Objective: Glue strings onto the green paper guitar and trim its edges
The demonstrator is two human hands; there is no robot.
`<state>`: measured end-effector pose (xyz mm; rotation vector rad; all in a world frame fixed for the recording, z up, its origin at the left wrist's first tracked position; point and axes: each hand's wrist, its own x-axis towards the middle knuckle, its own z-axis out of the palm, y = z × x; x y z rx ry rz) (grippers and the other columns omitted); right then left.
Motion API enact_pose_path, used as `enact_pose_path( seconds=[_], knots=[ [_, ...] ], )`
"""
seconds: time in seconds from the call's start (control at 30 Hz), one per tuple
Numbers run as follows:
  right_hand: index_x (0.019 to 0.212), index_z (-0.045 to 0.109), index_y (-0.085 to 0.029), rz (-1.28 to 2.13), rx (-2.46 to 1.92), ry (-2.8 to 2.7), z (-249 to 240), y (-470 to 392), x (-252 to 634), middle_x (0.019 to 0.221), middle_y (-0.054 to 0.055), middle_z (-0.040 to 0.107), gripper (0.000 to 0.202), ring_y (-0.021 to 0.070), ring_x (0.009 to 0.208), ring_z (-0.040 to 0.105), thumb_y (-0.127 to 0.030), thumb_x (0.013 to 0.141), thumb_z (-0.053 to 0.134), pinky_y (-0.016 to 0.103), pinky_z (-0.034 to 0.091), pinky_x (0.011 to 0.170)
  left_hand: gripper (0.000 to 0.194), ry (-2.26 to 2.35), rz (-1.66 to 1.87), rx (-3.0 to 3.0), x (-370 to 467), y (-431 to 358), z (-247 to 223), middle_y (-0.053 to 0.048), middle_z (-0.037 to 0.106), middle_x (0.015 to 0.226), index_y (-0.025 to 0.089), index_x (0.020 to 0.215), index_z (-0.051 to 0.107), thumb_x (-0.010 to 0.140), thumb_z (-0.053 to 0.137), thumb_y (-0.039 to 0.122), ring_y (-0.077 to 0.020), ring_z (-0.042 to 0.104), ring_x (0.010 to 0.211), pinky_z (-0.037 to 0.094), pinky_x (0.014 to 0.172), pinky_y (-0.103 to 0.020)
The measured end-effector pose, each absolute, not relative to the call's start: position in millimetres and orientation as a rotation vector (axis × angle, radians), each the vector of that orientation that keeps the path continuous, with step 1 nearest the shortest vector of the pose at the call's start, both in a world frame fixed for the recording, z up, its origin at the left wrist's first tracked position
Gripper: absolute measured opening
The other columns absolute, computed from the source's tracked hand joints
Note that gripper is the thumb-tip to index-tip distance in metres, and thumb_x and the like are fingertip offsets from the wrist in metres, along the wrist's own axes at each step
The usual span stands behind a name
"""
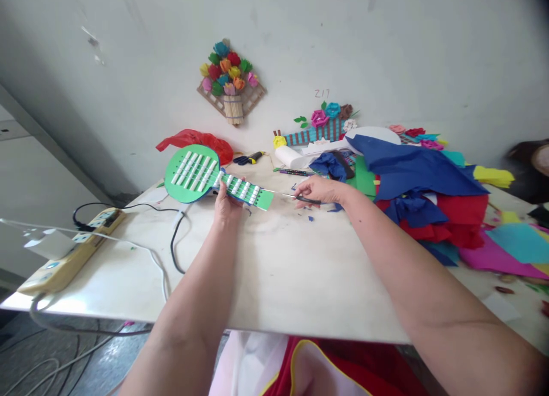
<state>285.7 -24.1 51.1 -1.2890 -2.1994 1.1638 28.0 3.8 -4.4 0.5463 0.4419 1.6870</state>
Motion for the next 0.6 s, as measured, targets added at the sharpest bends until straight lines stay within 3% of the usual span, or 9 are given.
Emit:
enact_pose_path(
  seconds=[0.6],
  knots=[
    [0.082,0.068,-0.013,0.949,-1.287,-2.255,54,-28,273,0.049,-0.005,0.050,0.042,0.0054,0.041,0.044,-0.045,0.056,0.075,0.018,0.036,0.040,0.023,0.442,1.721,0.533,25,7,-5,-0.007,0.069,0.088,0.019,0.094,0.058,0.088,0.045,0.036,-0.0186,0.065,0.093,0.046,0.090,-0.038]
  ],
)
